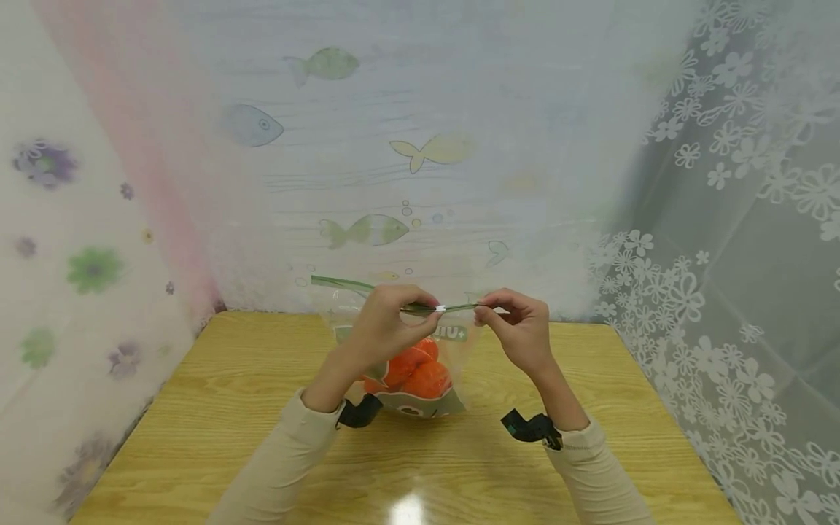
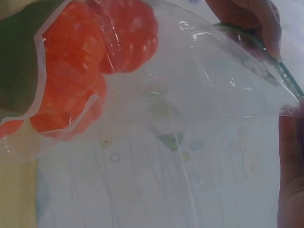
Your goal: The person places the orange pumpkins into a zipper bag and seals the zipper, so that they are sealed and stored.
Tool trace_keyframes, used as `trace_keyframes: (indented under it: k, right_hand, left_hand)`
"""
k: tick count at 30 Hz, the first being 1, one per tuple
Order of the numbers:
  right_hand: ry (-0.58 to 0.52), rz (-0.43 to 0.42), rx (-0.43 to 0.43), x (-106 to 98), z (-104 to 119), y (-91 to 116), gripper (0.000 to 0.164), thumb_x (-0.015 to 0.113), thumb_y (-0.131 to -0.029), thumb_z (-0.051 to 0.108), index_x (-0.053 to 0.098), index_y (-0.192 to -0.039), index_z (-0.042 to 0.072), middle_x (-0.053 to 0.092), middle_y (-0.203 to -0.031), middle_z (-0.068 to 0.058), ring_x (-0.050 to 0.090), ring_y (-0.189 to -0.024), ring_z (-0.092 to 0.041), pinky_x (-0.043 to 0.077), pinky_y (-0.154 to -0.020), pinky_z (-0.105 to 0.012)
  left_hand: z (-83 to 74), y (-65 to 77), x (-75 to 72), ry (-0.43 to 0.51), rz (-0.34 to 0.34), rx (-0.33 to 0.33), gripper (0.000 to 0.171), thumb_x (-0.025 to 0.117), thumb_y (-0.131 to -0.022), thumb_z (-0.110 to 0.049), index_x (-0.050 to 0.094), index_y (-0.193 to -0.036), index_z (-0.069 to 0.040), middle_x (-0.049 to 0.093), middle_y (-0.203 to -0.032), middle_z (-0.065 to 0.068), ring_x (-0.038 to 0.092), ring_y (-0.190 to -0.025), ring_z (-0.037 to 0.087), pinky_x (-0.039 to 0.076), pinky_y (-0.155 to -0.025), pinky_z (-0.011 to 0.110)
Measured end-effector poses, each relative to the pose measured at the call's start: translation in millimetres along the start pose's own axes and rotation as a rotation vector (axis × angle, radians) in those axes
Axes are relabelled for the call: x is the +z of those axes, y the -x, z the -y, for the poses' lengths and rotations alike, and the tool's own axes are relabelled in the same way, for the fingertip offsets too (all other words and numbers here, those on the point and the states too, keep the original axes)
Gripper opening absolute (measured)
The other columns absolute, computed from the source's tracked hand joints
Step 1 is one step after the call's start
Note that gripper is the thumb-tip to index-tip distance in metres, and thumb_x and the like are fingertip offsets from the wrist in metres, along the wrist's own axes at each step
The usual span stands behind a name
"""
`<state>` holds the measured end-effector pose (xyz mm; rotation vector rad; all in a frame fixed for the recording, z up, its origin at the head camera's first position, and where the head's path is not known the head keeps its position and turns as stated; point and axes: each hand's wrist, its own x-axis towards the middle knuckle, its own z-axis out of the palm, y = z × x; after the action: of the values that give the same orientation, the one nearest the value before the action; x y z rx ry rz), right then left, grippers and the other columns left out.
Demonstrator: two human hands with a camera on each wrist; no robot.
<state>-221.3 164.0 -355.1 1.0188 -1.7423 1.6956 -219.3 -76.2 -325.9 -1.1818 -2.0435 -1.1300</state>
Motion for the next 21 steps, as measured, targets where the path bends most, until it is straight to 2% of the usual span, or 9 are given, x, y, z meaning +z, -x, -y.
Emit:
trace_keyframes:
  k: [8, 15, 21]
  right_hand:
    - [-0.017, -0.005, -0.010, -3.1, -2.2, 3.1, 0.008, 0.063, -0.089, -0.020, 0.067, -0.093, -0.016, 0.072, -0.089, 0.002, 0.071, -0.071, -0.009, 0.062, -0.066, -0.026]
    - [-0.029, -0.014, 0.023, -7.8, -5.9, 4.4, 0.005, 0.066, -0.092, -0.012, 0.066, -0.093, -0.017, 0.073, -0.087, 0.003, 0.071, -0.070, -0.009, 0.062, -0.066, -0.026]
    - [-0.006, -0.052, 0.038, -3.3, -16.8, -1.8, 0.003, 0.065, -0.090, -0.016, 0.067, -0.092, -0.017, 0.072, -0.084, 0.002, 0.069, -0.067, -0.009, 0.061, -0.063, -0.026]
  left_hand:
    - [-0.2, 8.3, -11.6, -0.072, 0.016, 0.018, 0.004, 0.077, -0.087, -0.003, 0.075, -0.091, -0.003, 0.075, -0.087, 0.005, 0.072, -0.079, 0.014, 0.060, -0.074, 0.026]
    - [6.8, 18.8, -21.4, -0.063, 0.007, -0.001, 0.005, 0.077, -0.086, -0.001, 0.075, -0.091, -0.003, 0.075, -0.087, 0.005, 0.073, -0.079, 0.013, 0.061, -0.073, 0.028]
    - [28.4, 18.3, -34.7, -0.035, 0.026, 0.008, 0.005, 0.076, -0.087, -0.001, 0.076, -0.092, -0.004, 0.075, -0.087, 0.004, 0.069, -0.073, 0.010, 0.060, -0.066, 0.029]
